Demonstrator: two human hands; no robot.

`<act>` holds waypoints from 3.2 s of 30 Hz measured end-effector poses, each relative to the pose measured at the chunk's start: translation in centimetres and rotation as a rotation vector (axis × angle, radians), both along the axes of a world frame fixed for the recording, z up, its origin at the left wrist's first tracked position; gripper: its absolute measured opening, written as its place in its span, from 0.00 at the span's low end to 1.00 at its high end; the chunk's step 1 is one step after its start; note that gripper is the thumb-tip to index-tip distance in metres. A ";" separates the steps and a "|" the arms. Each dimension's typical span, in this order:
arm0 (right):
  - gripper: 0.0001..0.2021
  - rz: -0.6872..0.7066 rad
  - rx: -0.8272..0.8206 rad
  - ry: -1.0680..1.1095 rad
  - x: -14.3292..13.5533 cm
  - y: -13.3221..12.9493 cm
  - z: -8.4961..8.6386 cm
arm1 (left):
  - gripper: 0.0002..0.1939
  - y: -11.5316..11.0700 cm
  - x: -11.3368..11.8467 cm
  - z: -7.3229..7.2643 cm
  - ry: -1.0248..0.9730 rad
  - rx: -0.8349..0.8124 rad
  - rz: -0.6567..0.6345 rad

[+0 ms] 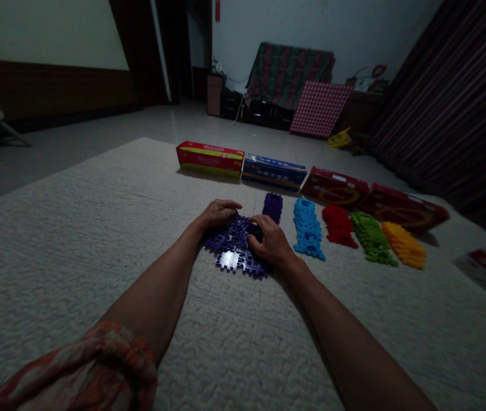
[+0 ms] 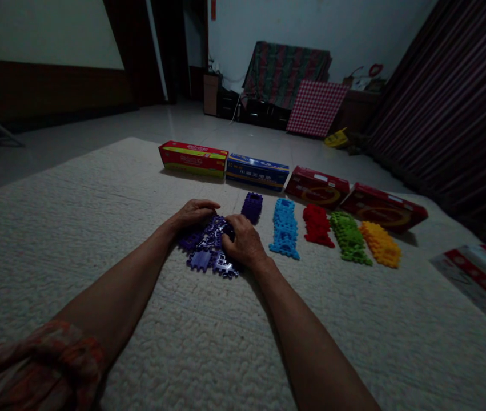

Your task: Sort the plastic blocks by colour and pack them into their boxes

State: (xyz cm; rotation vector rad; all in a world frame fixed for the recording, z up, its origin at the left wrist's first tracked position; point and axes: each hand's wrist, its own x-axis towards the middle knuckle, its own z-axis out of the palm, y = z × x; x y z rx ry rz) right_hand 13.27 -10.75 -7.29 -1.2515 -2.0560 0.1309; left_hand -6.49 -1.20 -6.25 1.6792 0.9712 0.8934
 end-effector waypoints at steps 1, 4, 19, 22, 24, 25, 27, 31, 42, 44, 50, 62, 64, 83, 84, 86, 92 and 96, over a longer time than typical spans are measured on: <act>0.18 0.002 0.001 0.015 0.0 0.1 -0.1 | 0.19 0.0 0.0 0.0 -0.011 -0.020 -0.008; 0.18 0.013 0.009 0.048 0.0 0.2 0.0 | 0.20 0.1 -0.1 -0.1 -0.021 -0.081 -0.014; 0.09 0.031 0.025 0.133 -0.2 0.1 0.5 | 0.22 0.4 0.0 -0.2 0.013 -0.077 0.028; 0.12 -0.097 0.087 0.140 1.0 0.9 0.4 | 0.23 0.5 0.0 -0.3 0.044 -0.056 0.034; 0.14 -0.158 0.110 0.133 1.9 1.4 0.4 | 0.23 0.5 0.0 -0.4 0.050 -0.053 0.038; 0.15 -0.175 0.117 0.128 2.2 1.5 0.3 | 0.23 0.6 0.0 -0.5 0.052 -0.053 0.039; 0.16 -0.201 0.131 0.125 2.7 1.7 0.4 | 0.23 0.6 0.0 -0.5 0.061 -0.054 0.040; 0.17 -0.218 0.139 0.085 3.1 1.6 0.7 | 0.22 0.7 -0.1 -0.6 0.070 -0.038 0.032; 0.25 -0.247 0.169 0.030 3.6 2.2 0.3 | 0.19 0.6 0.0 -0.5 0.038 -0.078 0.028; 0.25 -0.242 0.151 0.029 3.6 2.2 0.4 | 0.18 0.5 0.1 -0.5 0.045 -0.077 0.037; 0.21 -0.204 0.173 0.038 3.4 2.0 0.8 | 0.18 0.5 0.1 -0.6 0.042 -0.077 0.033; 0.20 -0.268 0.206 0.071 3.9 2.3 0.5 | 0.19 0.3 0.1 -0.2 0.057 -0.035 0.044; 0.20 -0.269 0.200 0.069 4.0 2.2 0.6 | 0.20 0.4 0.1 -0.3 0.064 -0.033 0.040; 0.13 -0.095 0.151 0.092 2.2 -0.7 1.2 | 0.24 -0.1 -0.3 0.2 -0.234 -0.224 0.118; 0.12 -0.076 0.130 0.100 1.9 -1.5 1.1 | 0.24 -0.4 -0.5 0.4 -0.237 -0.234 0.116; 0.12 -0.049 0.092 0.107 1.1 -3.3 0.8 | 0.24 -1.2 -1.0 0.8 -0.199 -0.205 0.086; 0.25 -0.112 -0.016 0.044 -0.6 -7.4 -0.5 | 0.19 -4.9 -2.9 1.0 0.083 0.041 0.128; 0.33 -0.213 -0.126 0.001 -1.4 -8.6 -1.1 | 0.17 -7.0 -2.6 0.7 0.231 0.204 0.136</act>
